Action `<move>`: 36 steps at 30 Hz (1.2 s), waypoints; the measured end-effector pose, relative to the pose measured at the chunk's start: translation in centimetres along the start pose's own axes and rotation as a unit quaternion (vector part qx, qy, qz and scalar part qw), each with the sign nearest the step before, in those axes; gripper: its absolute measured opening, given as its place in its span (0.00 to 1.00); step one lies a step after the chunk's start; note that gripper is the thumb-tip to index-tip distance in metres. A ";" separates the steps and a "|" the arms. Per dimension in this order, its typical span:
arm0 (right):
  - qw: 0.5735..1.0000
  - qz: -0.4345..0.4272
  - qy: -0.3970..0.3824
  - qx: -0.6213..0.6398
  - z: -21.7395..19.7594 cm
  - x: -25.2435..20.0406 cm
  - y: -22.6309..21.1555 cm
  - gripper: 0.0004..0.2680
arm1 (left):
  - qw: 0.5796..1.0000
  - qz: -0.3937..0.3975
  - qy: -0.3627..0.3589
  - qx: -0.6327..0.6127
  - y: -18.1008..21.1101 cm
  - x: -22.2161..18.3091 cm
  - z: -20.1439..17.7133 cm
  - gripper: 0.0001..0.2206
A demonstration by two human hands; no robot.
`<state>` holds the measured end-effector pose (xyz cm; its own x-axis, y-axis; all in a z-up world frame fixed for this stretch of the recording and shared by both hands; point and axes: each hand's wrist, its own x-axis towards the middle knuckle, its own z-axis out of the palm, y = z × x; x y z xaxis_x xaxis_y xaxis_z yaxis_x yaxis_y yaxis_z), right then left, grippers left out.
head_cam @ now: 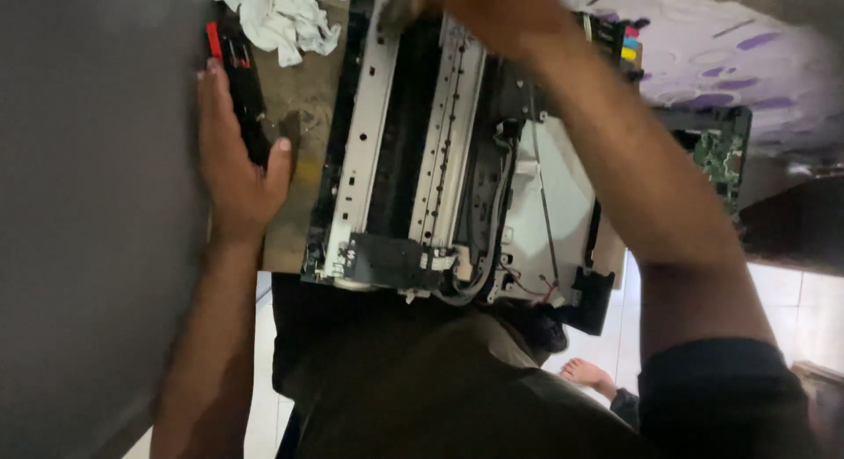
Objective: Cleaning the internal components of a disassembled printer with a brush and reassembling parts.
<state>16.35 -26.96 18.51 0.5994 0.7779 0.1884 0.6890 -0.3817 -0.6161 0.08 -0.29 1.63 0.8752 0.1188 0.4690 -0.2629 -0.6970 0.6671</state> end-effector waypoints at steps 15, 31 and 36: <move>0.995 -0.092 0.028 0.007 3.0 0.5 -0.1 0.07 | 0.996 -0.035 -0.085 -0.017 -2.1 -0.1 0.6 0.44; 0.927 -0.125 -0.188 0.299 2.3 -2.6 -3.4 0.04 | 0.993 -0.025 -0.054 -0.104 -1.8 -0.2 0.3 0.38; 0.928 -0.111 -0.231 0.272 3.2 -3.5 0.0 0.05 | 0.992 -0.038 -0.055 -0.103 -2.0 -0.2 0.1 0.43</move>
<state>12.97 -28.07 15.43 0.1421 0.9862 0.0850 0.3916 0.0228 -0.9198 0.49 1.02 0.18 0.9317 0.0805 0.3541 -0.2612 -0.5288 0.8075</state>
